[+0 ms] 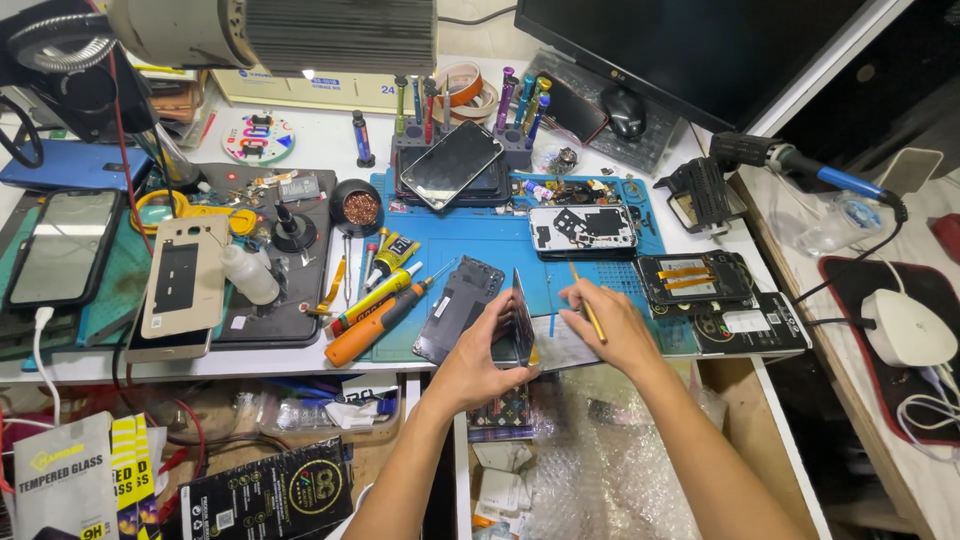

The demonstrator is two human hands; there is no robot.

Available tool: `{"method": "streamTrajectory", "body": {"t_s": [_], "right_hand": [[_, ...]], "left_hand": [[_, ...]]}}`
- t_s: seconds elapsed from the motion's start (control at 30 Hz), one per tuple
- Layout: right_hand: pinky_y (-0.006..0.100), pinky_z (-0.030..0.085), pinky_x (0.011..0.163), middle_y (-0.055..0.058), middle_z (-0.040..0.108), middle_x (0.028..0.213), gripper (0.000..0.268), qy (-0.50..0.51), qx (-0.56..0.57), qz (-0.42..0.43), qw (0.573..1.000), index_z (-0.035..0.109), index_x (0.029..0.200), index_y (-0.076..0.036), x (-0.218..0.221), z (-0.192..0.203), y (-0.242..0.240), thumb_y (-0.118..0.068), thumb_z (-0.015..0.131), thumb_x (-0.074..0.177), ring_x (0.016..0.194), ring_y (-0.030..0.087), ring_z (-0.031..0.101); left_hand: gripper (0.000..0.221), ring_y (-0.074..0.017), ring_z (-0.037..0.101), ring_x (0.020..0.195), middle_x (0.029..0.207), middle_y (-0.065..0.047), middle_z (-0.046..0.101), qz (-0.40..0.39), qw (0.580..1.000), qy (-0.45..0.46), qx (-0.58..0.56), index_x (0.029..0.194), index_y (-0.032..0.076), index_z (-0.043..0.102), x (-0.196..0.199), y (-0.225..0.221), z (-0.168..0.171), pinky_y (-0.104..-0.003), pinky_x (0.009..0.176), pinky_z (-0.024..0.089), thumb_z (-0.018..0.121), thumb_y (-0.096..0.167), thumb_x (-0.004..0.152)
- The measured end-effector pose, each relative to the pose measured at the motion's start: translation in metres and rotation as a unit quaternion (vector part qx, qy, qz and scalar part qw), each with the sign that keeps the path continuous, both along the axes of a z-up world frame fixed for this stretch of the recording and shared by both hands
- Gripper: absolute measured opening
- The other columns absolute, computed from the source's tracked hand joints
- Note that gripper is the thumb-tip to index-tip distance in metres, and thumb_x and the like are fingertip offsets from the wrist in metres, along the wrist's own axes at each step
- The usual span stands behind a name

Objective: Repairing a smartphone by carefully manipulating internal components and the screen assembly using precision tools.

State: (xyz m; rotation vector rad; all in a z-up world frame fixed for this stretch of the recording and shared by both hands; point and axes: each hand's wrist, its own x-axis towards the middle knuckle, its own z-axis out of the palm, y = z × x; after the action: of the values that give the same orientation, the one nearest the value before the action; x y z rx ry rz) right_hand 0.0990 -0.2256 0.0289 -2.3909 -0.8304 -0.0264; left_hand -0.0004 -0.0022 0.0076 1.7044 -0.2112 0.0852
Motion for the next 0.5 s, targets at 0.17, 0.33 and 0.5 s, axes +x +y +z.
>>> {"method": "streamTrajectory", "body": {"t_s": [0.17, 0.33, 0.5], "right_hand": [[0.050, 0.050, 0.073, 0.019, 0.071, 0.080, 0.021, 0.051, -0.068, 0.026, 0.996, 0.052, 0.092, -0.014, 0.008, 0.018, 0.020, -0.019, 0.073, 0.089, 0.081, 0.045, 0.069], [0.051, 0.053, 0.075, 0.020, 0.072, 0.087, 0.018, 0.082, -0.105, 0.041, 0.990, 0.054, 0.095, -0.015, 0.012, 0.026, 0.024, -0.017, 0.071, 0.089, 0.088, 0.045, 0.070], [0.047, 0.053, 0.073, 0.014, 0.072, 0.085, 0.017, 0.089, -0.099, 0.037, 0.990, 0.055, 0.093, -0.016, 0.021, 0.010, 0.020, -0.014, 0.070, 0.087, 0.088, 0.040, 0.071]], "left_hand": [[0.109, -0.0486, 0.046, 0.139, 0.148, -0.029, 0.050, -0.003, 1.000, 0.000, -0.001, 0.159, 0.005, 0.030, 0.001, 0.000, -0.002, -0.052, 0.115, 0.045, 0.089, 0.008, 0.068], [0.107, -0.0477, 0.046, 0.140, 0.149, -0.028, 0.050, -0.006, 1.000, 0.004, -0.003, 0.159, 0.005, 0.031, 0.000, 0.000, 0.002, -0.051, 0.116, 0.044, 0.088, 0.010, 0.069], [0.107, -0.0481, 0.046, 0.139, 0.148, -0.028, 0.051, -0.003, 1.000, -0.001, -0.004, 0.159, 0.004, 0.031, -0.001, 0.000, 0.002, -0.050, 0.116, 0.044, 0.088, 0.007, 0.068]]}}
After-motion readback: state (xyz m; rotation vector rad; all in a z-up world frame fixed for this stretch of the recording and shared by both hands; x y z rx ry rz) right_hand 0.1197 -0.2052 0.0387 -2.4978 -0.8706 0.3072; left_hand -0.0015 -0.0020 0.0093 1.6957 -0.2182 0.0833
